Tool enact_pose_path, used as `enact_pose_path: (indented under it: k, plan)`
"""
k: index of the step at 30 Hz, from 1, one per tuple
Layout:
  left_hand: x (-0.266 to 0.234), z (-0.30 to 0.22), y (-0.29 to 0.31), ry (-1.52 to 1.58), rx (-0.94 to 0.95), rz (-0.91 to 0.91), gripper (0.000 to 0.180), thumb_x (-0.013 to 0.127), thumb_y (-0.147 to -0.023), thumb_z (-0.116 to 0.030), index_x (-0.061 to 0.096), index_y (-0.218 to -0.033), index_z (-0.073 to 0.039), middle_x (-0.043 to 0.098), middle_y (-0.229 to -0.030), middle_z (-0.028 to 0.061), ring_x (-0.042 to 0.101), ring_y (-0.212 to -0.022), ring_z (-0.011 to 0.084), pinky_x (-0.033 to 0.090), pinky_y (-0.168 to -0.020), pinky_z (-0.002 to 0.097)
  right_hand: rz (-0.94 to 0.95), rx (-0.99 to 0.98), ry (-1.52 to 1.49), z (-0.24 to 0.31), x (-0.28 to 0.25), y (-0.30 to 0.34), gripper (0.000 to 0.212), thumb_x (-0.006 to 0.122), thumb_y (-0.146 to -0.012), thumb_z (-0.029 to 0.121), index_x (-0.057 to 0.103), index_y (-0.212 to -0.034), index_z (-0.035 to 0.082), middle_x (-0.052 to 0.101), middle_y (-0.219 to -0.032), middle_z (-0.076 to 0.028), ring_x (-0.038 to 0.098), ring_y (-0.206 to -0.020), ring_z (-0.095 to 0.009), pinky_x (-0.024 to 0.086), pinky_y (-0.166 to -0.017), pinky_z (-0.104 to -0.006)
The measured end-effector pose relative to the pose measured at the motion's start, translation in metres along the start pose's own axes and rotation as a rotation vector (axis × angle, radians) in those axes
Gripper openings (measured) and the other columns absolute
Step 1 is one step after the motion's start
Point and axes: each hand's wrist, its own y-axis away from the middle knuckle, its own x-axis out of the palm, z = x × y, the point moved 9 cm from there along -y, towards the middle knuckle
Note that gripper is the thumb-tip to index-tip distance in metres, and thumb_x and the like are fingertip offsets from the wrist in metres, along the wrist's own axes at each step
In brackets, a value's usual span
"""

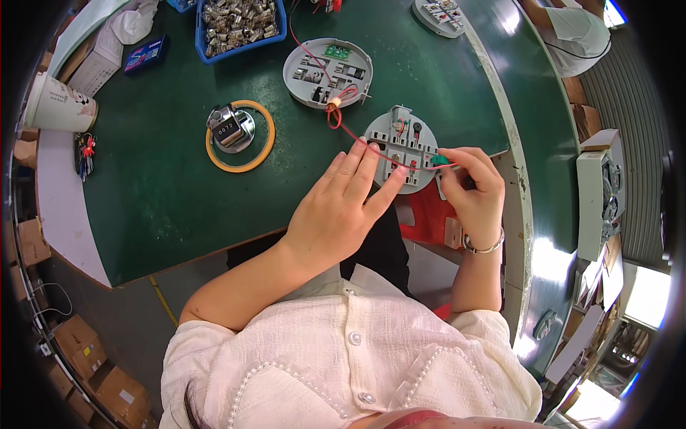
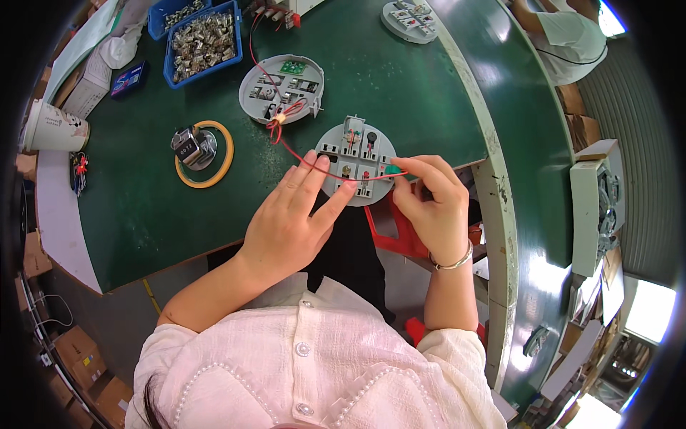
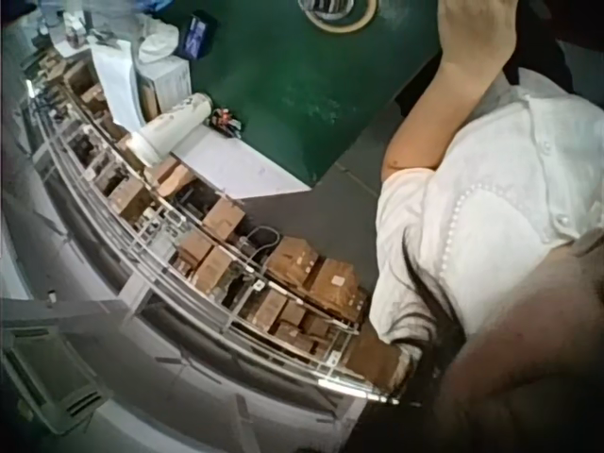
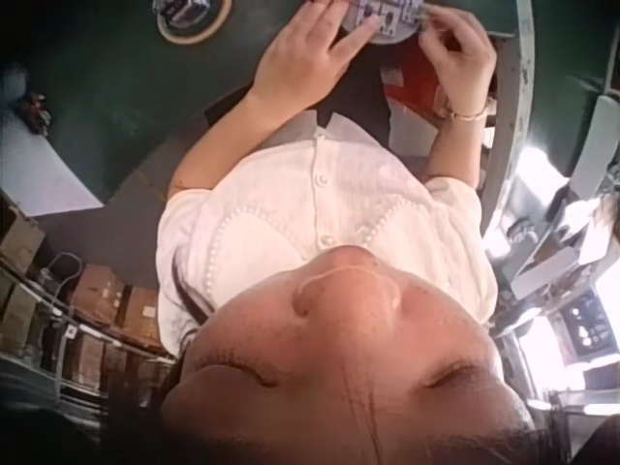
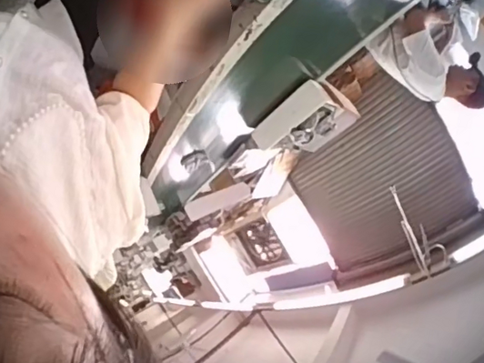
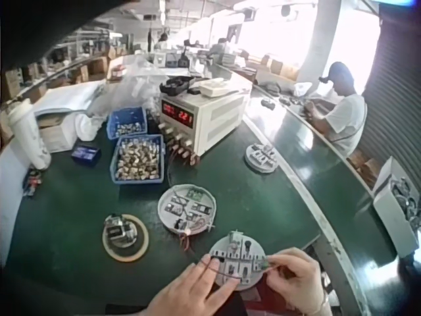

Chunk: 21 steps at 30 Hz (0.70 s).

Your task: Assembling and inspecting electronic circuit boards at a production workstation.

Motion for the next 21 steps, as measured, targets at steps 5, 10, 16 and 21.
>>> enact_pose_path:
  k: [5, 10, 16, 21]
  plan:
    - [0.002, 0.001, 0.000, 0.005, 0.000, -0.008, 0.053, 0.056, -0.099, -0.014, 0.048, -0.151, -0.011, 0.049, -0.144, 0.0267, 0.049, -0.137, 0.0455, 0.047, -0.110, 0.0548, 0.031, -0.071, 0.034, 0.008, 0.006, 0.001, 0.029, 0.067, -0.080, -0.009, 0.076, -0.105, 0.002, 0.069, -0.097, -0.002, 0.054, -0.066, -0.006, 0.044, -0.060, -0.0216]
    - [0.001, 0.002, 0.000, -0.043, -0.002, -0.003, 0.052, 0.055, -0.099, -0.015, 0.049, -0.150, -0.012, 0.050, -0.144, 0.0262, 0.050, -0.137, 0.0449, 0.046, -0.109, 0.0557, 0.065, -0.082, 0.058, 0.010, 0.007, -0.001, 0.030, 0.067, -0.079, -0.009, 0.076, -0.105, 0.003, 0.069, -0.097, -0.003, 0.055, -0.068, -0.007, 0.045, -0.060, -0.0224]
    - [-0.009, 0.001, -0.003, 0.021, -0.037, -0.010, 0.054, 0.062, -0.097, -0.020, 0.051, -0.149, -0.012, 0.052, -0.142, 0.0258, 0.051, -0.135, 0.0435, 0.045, -0.110, 0.0566, -0.029, -0.071, -0.085, 0.015, -0.011, 0.004, 0.029, 0.068, -0.079, -0.008, 0.076, -0.104, 0.003, 0.069, -0.098, -0.006, 0.059, -0.070, -0.009, 0.047, -0.061, -0.0230]
    - [-0.038, 0.012, -0.004, 0.421, -0.103, -0.101, 0.055, 0.071, -0.094, -0.023, 0.054, -0.144, -0.007, 0.053, -0.143, 0.0252, 0.054, -0.132, 0.0427, 0.044, -0.110, 0.0552, 0.081, -0.235, -0.003, 0.056, 0.022, 0.019, 0.035, 0.072, -0.079, -0.002, 0.076, -0.113, 0.006, 0.071, -0.113, -0.012, 0.066, -0.080, -0.016, 0.053, -0.067, -0.0273]
